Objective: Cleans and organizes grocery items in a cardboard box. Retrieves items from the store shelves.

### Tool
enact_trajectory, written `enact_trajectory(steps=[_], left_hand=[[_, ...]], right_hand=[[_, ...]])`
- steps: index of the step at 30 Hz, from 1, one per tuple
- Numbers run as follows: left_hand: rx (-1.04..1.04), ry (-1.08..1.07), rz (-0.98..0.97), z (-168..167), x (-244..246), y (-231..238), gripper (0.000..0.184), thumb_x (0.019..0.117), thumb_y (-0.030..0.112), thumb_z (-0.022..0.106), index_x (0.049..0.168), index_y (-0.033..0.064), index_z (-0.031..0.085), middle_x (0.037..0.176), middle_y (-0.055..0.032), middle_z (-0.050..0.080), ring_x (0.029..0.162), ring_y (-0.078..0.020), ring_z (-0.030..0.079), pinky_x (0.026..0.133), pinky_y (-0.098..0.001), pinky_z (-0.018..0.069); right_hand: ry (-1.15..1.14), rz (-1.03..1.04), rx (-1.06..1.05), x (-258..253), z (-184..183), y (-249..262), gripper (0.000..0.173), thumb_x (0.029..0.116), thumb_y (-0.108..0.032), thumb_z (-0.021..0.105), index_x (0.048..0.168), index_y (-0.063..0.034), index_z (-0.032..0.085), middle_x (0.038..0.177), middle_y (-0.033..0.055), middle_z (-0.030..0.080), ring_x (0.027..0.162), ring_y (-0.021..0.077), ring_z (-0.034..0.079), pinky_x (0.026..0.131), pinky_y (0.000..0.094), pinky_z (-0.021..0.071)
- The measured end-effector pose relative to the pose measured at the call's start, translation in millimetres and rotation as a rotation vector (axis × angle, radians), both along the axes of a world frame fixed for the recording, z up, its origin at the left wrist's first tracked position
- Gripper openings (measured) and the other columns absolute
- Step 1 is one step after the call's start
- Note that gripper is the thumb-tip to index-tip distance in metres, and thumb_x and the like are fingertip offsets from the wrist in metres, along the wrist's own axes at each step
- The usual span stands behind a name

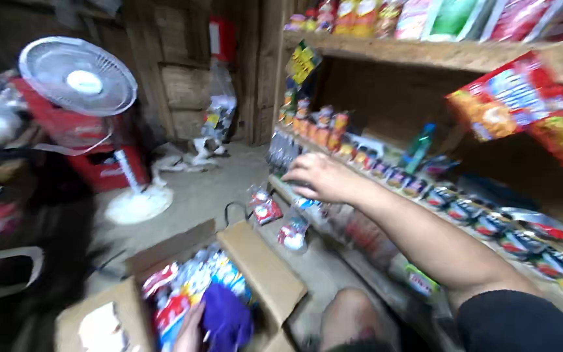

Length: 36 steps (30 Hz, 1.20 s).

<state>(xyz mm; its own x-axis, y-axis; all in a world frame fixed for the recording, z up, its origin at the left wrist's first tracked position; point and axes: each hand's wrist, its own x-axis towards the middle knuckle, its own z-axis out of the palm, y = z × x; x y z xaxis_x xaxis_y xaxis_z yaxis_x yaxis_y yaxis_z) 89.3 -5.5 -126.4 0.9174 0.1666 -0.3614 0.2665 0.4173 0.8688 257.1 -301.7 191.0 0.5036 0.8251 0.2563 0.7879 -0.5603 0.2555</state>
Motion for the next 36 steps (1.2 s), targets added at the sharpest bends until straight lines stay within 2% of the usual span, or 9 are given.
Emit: enact_trajectory(steps=[3,6,8,11,16,20,24,31,36], left_hand=[[-0.041,0.032,0.058,-29,6,-7,0.046,0.1085,0.036,0.043,0.147,0.0121,0.042,0.113,-0.0125,0.067,0.089,-0.0201,0.068,0.071,-0.0405,0.0571],[-0.149,0.061,0.049,8,-3,-9,0.044,0.1101,0.033,0.040,0.150,0.0143,0.038,0.116,-0.0114,0.066,0.088,-0.0185,0.067,0.065,-0.0342,0.0553],[-0.204,0.018,0.012,21,-5,-10,0.044,0.1113,0.031,0.034,0.151,0.0117,0.036,0.120,-0.0121,0.063,0.093,-0.0183,0.066,0.070,-0.0338,0.0560],[-0.228,0.011,-0.050,13,-7,-10,0.046,0.1126,0.033,0.025,0.151,0.0089,0.037,0.126,-0.0142,0.061,0.104,-0.0213,0.064,0.084,-0.0395,0.0555],[0.133,0.090,-0.214,-26,-8,-5,0.053,0.1129,0.036,0.018,0.151,0.0065,0.039,0.136,-0.0198,0.056,0.111,-0.0277,0.061,0.090,-0.0433,0.0509],[0.701,0.018,-0.599,-63,-10,4,0.048,0.1106,0.034,0.037,0.144,0.0018,0.051,0.137,-0.0245,0.058,0.128,-0.0373,0.057,0.109,-0.0569,0.0424],[0.958,-0.020,-0.838,-80,-17,-4,0.042,0.1084,0.034,0.044,0.139,0.0083,0.059,0.137,-0.0194,0.060,0.129,-0.0359,0.056,0.108,-0.0598,0.0416],[0.765,0.016,-0.265,-101,34,55,0.040,0.1085,0.026,0.043,0.138,0.0025,0.057,0.131,-0.0196,0.063,0.117,-0.0301,0.063,0.100,-0.0502,0.0496],[0.548,0.174,0.134,-140,86,103,0.051,0.1077,0.028,0.043,0.151,0.0010,0.037,0.143,-0.0242,0.050,0.121,-0.0317,0.059,0.099,-0.0485,0.0507]], right_hand=[[0.571,0.019,-0.136,-35,-106,55,0.056,0.0997,-0.035,0.064,0.153,-0.0243,0.049,0.159,0.0127,0.042,0.145,0.0379,0.039,0.115,0.0605,0.0343],[0.870,0.045,-0.163,-78,-199,96,0.087,0.0902,-0.037,0.076,0.162,-0.0255,0.030,0.170,0.0195,0.007,0.153,0.0459,0.018,0.118,0.0638,0.0273],[0.949,0.068,0.020,-101,-244,115,0.088,0.0872,-0.032,0.079,0.161,-0.0203,0.033,0.168,0.0254,0.008,0.151,0.0456,0.026,0.117,0.0571,0.0348],[0.997,-0.056,0.324,-119,-281,132,0.065,0.0883,-0.017,0.076,0.149,-0.0150,0.053,0.159,0.0290,0.032,0.140,0.0417,0.045,0.111,0.0521,0.0436],[0.841,-0.212,0.216,-95,-281,116,0.055,0.0888,-0.010,0.075,0.141,-0.0234,0.062,0.144,0.0206,0.055,0.126,0.0421,0.058,0.100,0.0657,0.0468],[0.658,-0.254,0.359,-68,-263,89,0.061,0.0849,-0.011,0.079,0.142,-0.0201,0.061,0.146,0.0255,0.052,0.127,0.0462,0.056,0.099,0.0677,0.0464],[0.602,-0.293,0.452,-45,-259,71,0.061,0.0855,-0.013,0.078,0.143,-0.0188,0.059,0.146,0.0270,0.050,0.130,0.0468,0.052,0.103,0.0663,0.0436],[0.696,-0.312,0.540,-12,-275,80,0.061,0.0870,-0.019,0.076,0.145,-0.0225,0.057,0.148,0.0214,0.050,0.132,0.0387,0.052,0.104,0.0598,0.0449],[0.749,-0.241,0.519,-10,-260,81,0.061,0.0879,-0.021,0.075,0.146,-0.0235,0.056,0.151,0.0194,0.047,0.135,0.0356,0.050,0.107,0.0559,0.0438]])
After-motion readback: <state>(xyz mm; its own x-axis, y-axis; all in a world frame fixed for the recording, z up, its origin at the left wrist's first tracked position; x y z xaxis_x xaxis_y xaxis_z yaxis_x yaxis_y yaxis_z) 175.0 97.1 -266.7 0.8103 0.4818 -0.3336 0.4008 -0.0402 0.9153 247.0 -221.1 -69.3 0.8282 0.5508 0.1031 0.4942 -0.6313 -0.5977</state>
